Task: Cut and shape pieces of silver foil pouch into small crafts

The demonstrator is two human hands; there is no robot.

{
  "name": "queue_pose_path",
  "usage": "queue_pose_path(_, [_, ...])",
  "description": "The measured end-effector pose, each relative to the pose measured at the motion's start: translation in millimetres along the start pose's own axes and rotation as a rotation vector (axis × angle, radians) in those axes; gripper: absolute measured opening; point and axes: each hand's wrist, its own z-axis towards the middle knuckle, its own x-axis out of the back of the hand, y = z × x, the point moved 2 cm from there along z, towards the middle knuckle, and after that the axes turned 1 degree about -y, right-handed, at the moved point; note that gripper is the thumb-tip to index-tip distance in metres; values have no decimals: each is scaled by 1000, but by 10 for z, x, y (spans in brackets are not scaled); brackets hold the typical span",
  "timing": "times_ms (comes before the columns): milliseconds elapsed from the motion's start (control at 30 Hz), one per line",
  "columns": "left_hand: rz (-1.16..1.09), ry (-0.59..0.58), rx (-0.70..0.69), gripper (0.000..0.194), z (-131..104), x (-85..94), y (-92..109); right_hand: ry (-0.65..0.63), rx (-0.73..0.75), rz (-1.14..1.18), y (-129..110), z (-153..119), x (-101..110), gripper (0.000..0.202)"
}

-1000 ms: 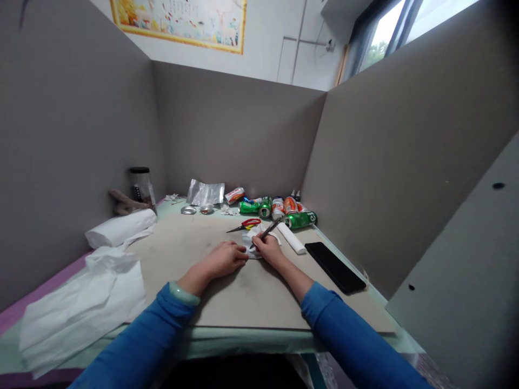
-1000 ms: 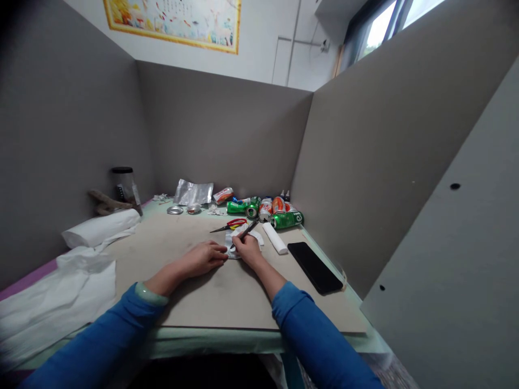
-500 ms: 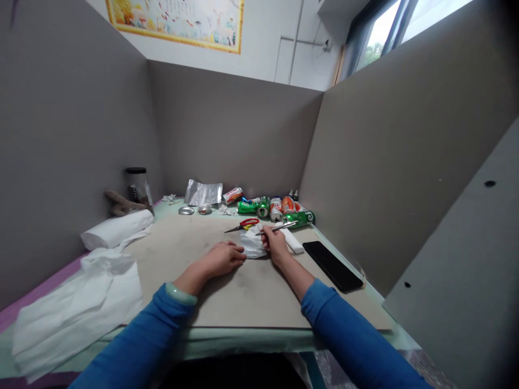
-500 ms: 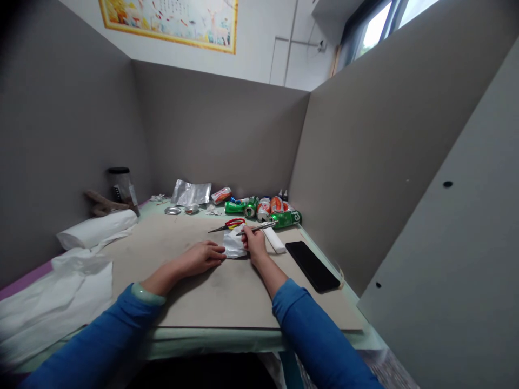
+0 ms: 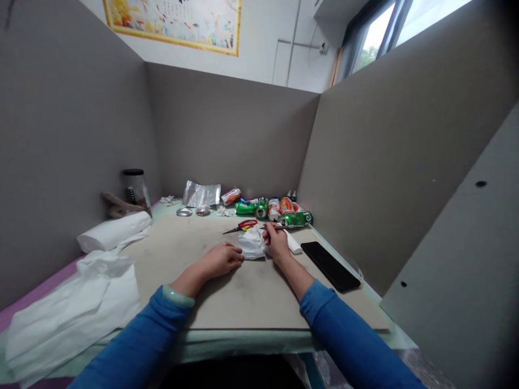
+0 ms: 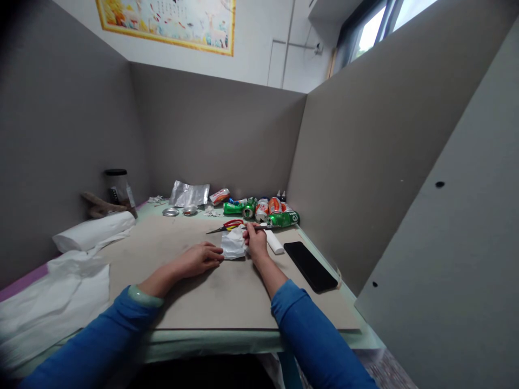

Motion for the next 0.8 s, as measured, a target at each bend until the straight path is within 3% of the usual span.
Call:
queue_pose_path(233, [24, -5, -21, 25, -3, -5, -5, -91, -73, -4, -7, -46, -35, 39])
queue_pose_path(533, [107, 3, -34, 25, -16, 5, 30, -275, -13, -69, -114, -217, -196, 37])
queue_pose_path(800, [88, -21, -31, 25, -11, -7, 3, -309, 35, -109, -113, -229, -209, 40])
